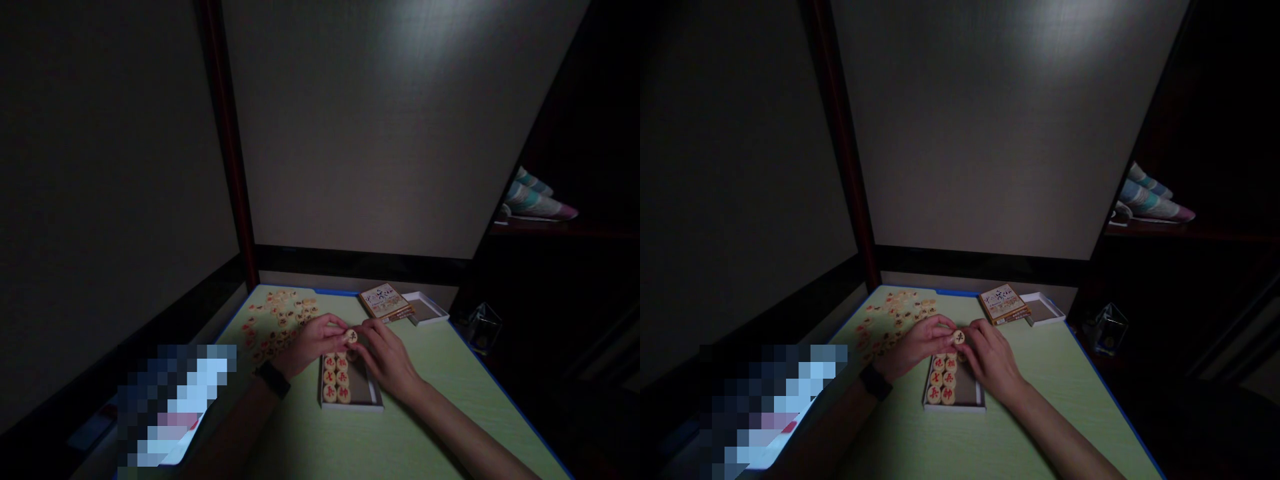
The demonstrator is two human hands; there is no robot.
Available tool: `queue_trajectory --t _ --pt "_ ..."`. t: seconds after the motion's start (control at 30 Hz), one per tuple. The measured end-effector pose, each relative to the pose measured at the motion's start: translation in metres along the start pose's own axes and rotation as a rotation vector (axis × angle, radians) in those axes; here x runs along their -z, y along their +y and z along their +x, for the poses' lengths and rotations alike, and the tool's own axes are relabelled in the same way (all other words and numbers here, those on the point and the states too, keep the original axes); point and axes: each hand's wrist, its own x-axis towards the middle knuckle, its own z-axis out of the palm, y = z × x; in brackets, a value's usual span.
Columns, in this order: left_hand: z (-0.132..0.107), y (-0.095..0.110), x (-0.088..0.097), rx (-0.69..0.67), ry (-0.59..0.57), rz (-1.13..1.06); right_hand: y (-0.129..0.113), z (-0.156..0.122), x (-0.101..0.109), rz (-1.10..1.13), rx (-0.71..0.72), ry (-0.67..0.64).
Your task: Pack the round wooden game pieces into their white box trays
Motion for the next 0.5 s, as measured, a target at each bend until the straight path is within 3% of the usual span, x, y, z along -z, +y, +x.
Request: queue_trajectory --t 0.1,0.2,0.33,0.5 --pt "0.006 0.000 0.011 -0.079 0.212 0.152 0.008 0.001 0.003 -0.033 -0.037 -0.148" --pt "0.012 -0.005 0.026 -0.146 0.444 0.451 0.014 0.000 0.004 -0.085 -0.046 -0.315" --pt "0.015 -0.016 0.037 -0.163 0.461 0.785 0.014 -0.001 0.001 -0.171 -0.034 -0.397" --pt "0.017 -0.021 0.039 -0.183 0.493 0.931 0.011 -0.002 -0.004 -0.231 -0.033 -0.393"
